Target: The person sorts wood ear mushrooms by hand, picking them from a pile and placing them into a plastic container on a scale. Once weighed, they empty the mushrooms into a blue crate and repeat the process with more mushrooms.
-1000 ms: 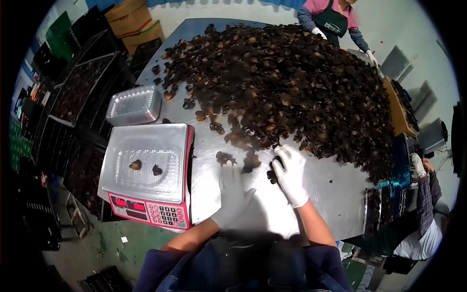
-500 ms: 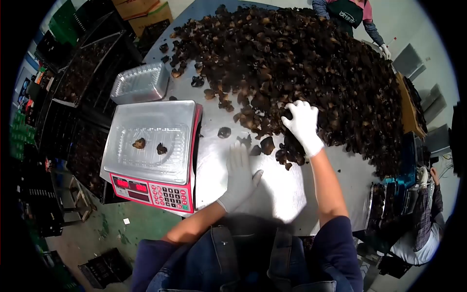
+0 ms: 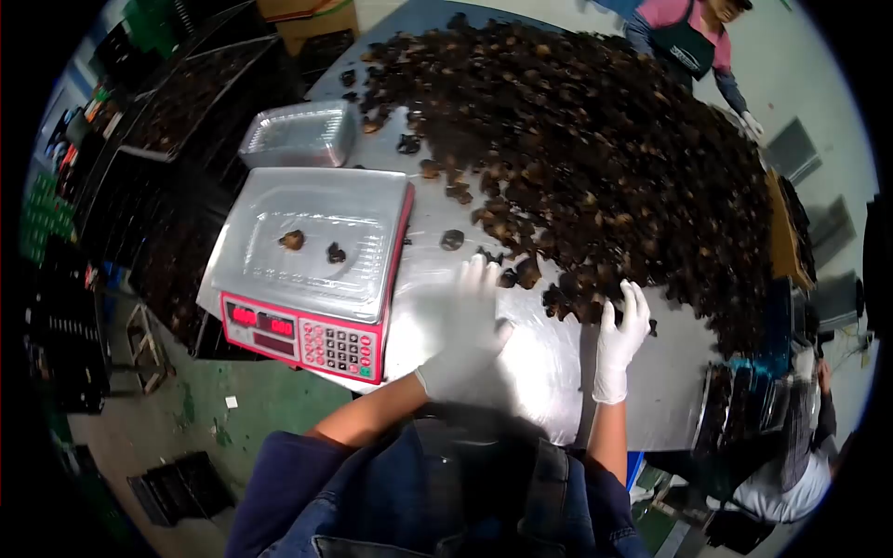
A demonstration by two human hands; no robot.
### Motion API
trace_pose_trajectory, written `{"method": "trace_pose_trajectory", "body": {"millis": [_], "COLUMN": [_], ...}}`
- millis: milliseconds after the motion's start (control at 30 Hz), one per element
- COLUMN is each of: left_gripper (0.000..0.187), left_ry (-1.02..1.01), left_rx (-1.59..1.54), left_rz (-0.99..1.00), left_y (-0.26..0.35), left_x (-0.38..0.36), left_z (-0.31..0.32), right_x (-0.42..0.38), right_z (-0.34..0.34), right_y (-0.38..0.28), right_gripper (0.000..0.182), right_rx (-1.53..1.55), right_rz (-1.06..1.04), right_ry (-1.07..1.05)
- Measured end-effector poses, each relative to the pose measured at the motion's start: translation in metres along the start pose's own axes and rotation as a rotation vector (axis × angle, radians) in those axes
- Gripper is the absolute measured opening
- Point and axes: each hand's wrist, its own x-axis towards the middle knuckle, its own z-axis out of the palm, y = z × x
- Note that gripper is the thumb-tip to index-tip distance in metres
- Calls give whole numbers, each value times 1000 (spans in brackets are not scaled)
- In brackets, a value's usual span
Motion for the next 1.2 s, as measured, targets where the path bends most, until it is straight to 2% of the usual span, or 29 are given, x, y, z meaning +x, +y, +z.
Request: {"method": "trace_pose_trajectory", "body": {"millis": [33,67,100,167,200,233,267,300,400,433,500,533,600,633,700,800,900,1000,1033,1100,1133,1200], "left_gripper": [76,68,52,22,18,22,31,45,41,40,39,39,39,39,38,38,38,37,37,37,37,37], "left_ry": [-24,3,-46,-192,22,245,-7,280,696,723,780,731,776,799,786,757,730,717,712,703,701,702], "left_rx": [-74,-214,-343,-616,-559,-483,-487,-519,-249,-209,-128,-146,-136,-131,-87,-39,-14,-2,1,2,1,-8], "left_rz": [28,171,274,462,524,558,622,666,874,923,1020,1009,1031,1042,1041,1028,1005,988,986,977,970,960], "left_y": [15,34,60,115,131,146,158,167,166,166,167,175,174,174,175,177,173,167,165,161,160,155], "left_x": [1,2,6,12,2,-7,-14,-20,-26,-30,-39,-50,-49,-48,-55,-61,-65,-68,-70,-72,-74,-78], "left_z": [-18,-35,-74,-150,-166,-181,-226,-230,-259,-268,-287,-297,-290,-286,-292,-303,-310,-316,-319,-324,-326,-330], "right_x": [1,3,2,-6,-7,-12,-16,-21,-43,-53,-66,-68,-65,-64,-65,-59,-60,-69,-77,-78,-63,-60], "right_z": [-1,-9,-13,-16,-14,-19,-25,-35,-82,-100,-130,-142,-153,-156,-161,-159,-159,-156,-159,-158,-170,-164], "right_y": [-10,-33,-48,-98,-131,-164,-198,-232,-322,-345,-382,-390,-393,-411,-440,-472,-489,-490,-486,-491,-506,-514], "right_gripper": [40,38,36,38,39,41,43,46,59,64,74,79,72,57,47,15,25,30,31,33,33,33], "right_rx": [79,76,71,264,338,414,481,541,586,501,220,65,-134,-632,-1064,-1243,-1367,-1397,-2199,-2961,-2253,-1466], "right_rz": [5,-61,-71,-102,-192,-283,-381,-478,-647,-642,-602,-597,-757,-541,-286,54,267,314,268,169,231,236], "right_ry": [8,22,-11,-38,-33,-6,41,113,463,598,813,864,737,828,876,798,717,701,452,71,635,1011]}}
